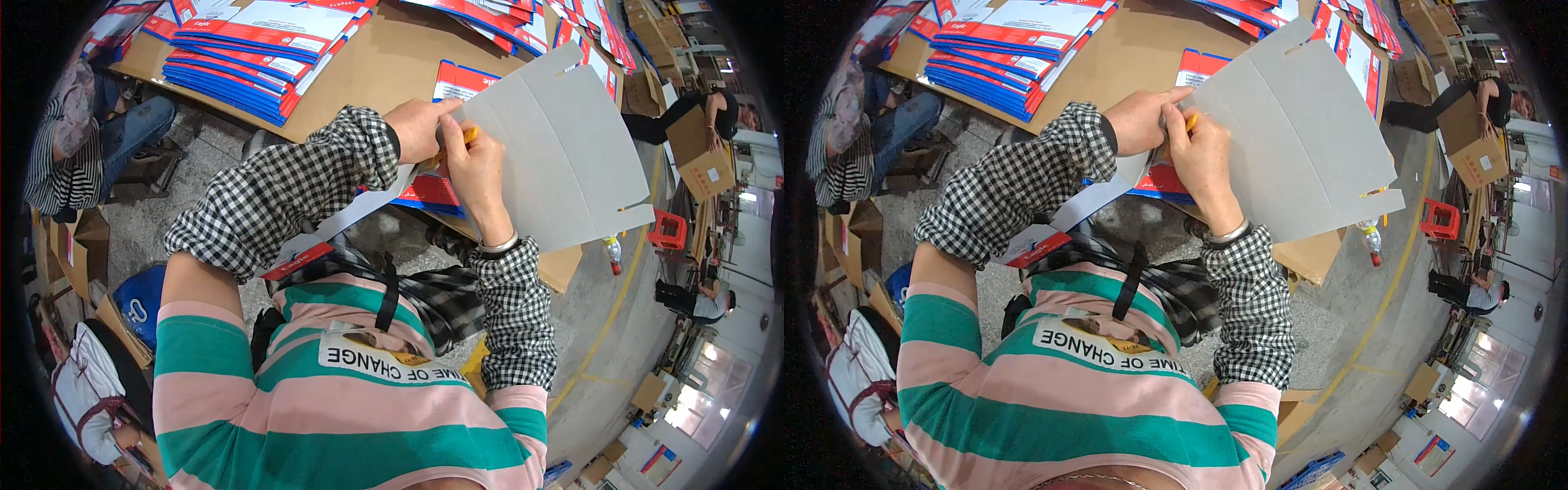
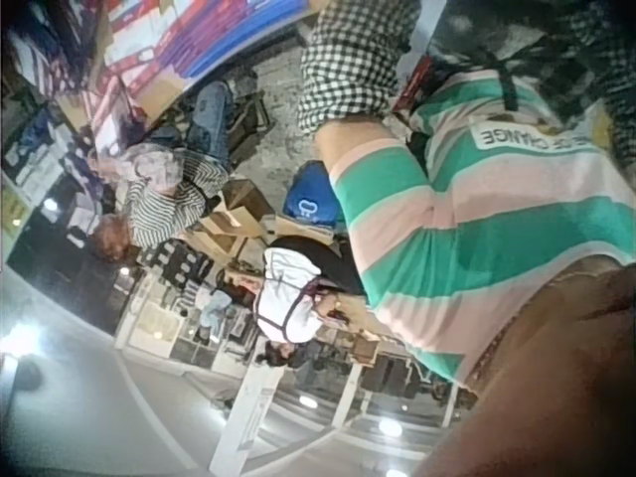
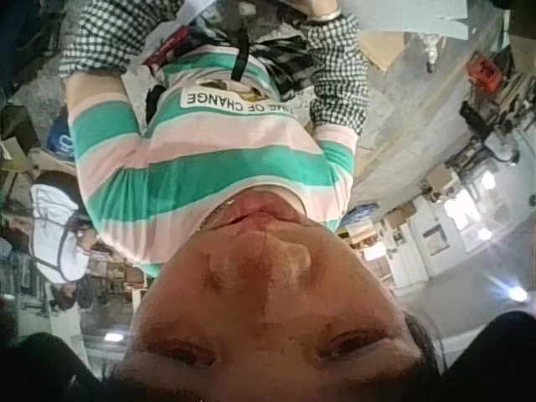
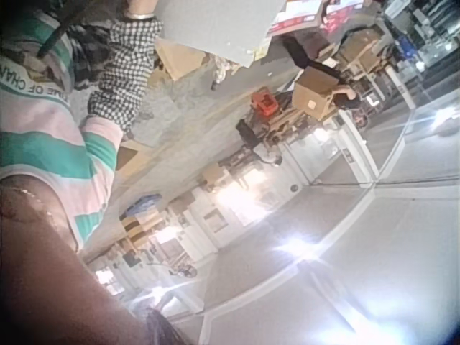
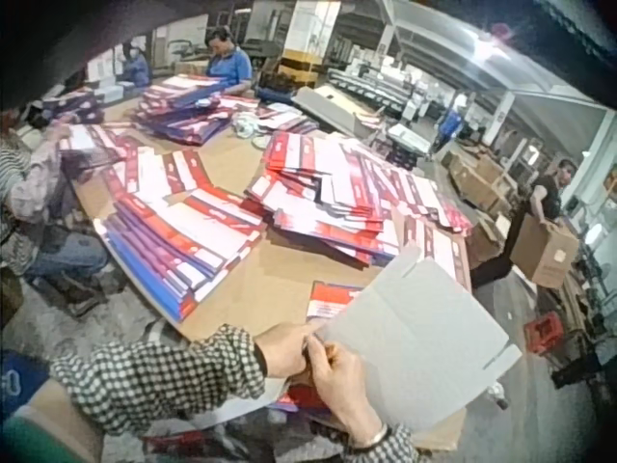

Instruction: The person sits on the floor and assembles flat-packed cardboard boxes. They fold the panels, apply glue to the flaps using a brush, and press the edges to seal them. The person handles multiple boxes one at a time, stacking the finished units on the table.

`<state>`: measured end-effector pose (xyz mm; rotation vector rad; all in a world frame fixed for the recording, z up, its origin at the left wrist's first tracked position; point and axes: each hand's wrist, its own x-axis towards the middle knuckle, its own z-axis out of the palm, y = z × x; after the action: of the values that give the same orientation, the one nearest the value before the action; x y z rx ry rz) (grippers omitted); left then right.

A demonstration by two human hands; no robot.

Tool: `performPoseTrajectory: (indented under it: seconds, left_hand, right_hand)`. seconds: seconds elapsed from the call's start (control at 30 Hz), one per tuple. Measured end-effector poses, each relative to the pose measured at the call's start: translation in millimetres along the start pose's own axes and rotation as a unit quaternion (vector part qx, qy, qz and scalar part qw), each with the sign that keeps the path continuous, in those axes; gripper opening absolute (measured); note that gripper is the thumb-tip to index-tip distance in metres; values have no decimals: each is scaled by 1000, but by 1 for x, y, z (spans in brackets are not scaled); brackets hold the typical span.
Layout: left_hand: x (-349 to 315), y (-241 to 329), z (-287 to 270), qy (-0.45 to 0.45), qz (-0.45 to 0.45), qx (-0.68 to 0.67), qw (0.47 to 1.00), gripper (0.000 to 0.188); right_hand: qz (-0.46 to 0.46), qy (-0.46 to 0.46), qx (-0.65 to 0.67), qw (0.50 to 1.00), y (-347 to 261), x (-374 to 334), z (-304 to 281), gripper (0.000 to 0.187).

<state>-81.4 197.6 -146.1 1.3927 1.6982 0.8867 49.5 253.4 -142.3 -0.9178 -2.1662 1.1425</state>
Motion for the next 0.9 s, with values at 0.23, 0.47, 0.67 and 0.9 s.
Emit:
performPoseTrajectory:
  seconds: [0.23, 0.47, 0.67, 0.9]
  left_hand:
    - [3, -18, 5, 6, 3, 51, 999, 71]
    - [24, -47, 0, 39, 110, 32, 993, 67]
    - [58, -103, -29, 7, -78, -133, 988, 85]
    - [85, -129, -42, -57, -111, -280, 952, 70]
  right_hand:
    - [46, 44, 156, 986, -31, -8, -34, 40]
    - [-177, 133, 414, 883, -96, -51, -108, 55]
    - [-388, 115, 509, 760, -94, -75, -167, 58]
    - [-320, 307, 531, 722, -82, -87, -174, 55]
